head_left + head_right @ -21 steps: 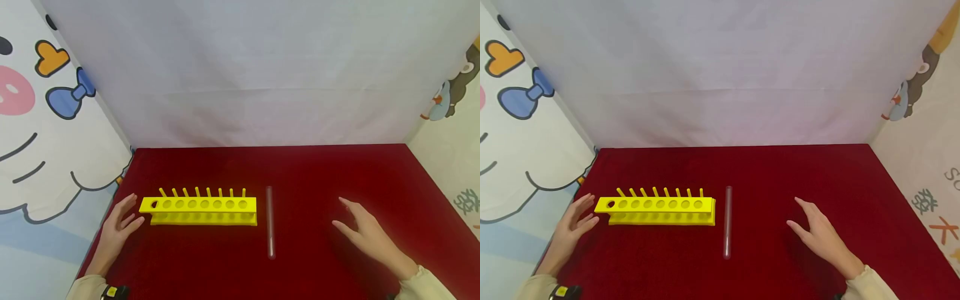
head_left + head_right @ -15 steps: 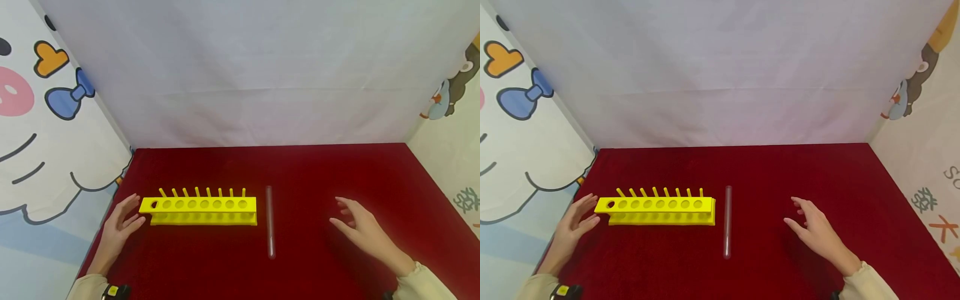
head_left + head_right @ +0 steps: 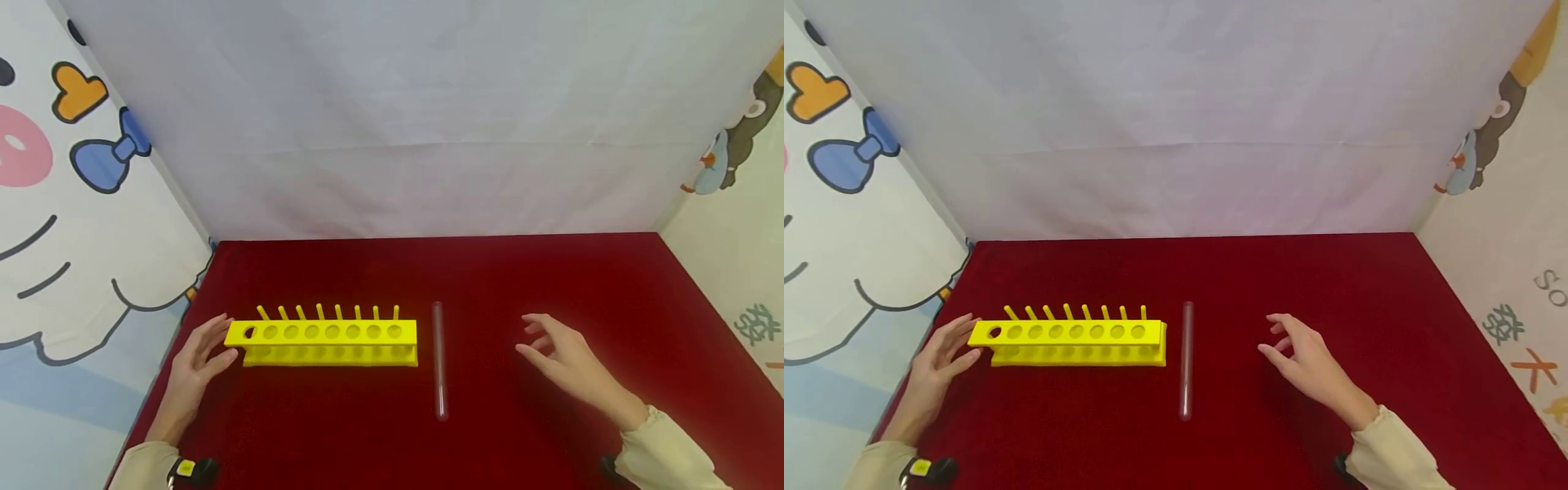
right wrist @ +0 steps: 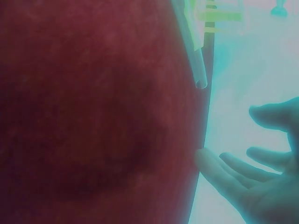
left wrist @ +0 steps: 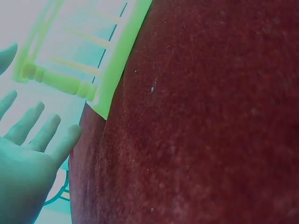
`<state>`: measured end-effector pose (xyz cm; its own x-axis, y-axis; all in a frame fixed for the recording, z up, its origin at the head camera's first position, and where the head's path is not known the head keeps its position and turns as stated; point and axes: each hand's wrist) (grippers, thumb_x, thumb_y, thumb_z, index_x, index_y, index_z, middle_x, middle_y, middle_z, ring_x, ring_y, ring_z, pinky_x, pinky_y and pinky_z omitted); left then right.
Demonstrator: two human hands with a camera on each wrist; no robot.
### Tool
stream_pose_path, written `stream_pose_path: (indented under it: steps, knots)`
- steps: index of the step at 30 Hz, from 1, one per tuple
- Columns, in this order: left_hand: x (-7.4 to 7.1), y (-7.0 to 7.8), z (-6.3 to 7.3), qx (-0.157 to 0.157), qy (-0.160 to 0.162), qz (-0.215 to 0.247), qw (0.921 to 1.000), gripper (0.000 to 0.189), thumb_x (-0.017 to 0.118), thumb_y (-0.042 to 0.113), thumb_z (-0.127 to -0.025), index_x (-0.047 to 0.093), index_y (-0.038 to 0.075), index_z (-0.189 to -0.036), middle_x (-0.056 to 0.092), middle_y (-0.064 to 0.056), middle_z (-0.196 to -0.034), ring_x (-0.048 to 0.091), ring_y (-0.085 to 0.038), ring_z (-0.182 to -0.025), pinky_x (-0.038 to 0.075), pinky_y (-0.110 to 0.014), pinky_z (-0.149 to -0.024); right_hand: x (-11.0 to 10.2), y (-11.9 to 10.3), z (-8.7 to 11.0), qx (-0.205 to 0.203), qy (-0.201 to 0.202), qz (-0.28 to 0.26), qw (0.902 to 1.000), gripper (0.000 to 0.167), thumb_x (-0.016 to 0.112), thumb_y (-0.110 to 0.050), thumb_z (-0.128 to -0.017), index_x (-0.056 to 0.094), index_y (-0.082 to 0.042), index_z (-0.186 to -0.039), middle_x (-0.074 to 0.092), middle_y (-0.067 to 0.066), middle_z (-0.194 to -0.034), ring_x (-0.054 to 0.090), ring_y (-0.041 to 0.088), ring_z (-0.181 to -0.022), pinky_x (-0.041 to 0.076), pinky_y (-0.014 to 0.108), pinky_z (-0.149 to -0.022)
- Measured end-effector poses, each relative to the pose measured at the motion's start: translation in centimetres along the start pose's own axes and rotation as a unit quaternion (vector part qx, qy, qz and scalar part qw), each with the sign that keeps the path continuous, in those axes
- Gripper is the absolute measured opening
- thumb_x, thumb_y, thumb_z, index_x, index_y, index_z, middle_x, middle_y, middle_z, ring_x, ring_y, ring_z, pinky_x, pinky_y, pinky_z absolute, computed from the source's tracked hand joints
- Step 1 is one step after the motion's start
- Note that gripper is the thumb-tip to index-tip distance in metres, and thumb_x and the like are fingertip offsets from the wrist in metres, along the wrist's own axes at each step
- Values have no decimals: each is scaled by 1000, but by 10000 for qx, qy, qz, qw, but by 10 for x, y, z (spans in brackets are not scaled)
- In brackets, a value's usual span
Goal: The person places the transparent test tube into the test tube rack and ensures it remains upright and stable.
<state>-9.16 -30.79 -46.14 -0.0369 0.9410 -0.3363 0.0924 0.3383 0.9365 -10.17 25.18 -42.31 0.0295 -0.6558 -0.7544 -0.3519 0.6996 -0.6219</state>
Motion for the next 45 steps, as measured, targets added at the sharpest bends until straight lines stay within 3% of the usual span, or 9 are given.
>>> stream_pose_path:
  steps: [18,28,45]
  knots:
    - [1,0,-9,242,-36,395,9989,55,57,4,-93,37,12,-144,45,-7,-139,44,-7,-120,38,-12,-90,21,-21,-26,143,-499,-161,9985,40,72,-18,-85,55,-2,-118,63,12,-101,61,13,-76,52,31,-67]
    - [2,0,-13,324,-19,392,9987,55,58,4,-92,37,6,-142,48,-6,-134,46,-6,-119,38,-11,-90,31,-25,-35,595,-914,-737,9913,47,70,-20,-86,51,2,-123,60,15,-97,57,13,-55,50,26,-51]
    - [7,-1,-15,384,35,789,9961,46,56,1,-92,41,0,-135,52,1,-122,50,-8,-112,41,-12,-88,54,-42,-54,838,-1016,-991,9863,48,71,-22,-85,51,4,-121,60,12,-88,56,15,-46,50,28,-49]
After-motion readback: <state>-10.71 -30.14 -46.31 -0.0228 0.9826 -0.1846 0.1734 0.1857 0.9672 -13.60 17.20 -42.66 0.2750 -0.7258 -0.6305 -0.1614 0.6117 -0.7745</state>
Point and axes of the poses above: each hand's wrist, its own z-axis away from the middle knuckle, its own x-axis out of the palm, y = z × x
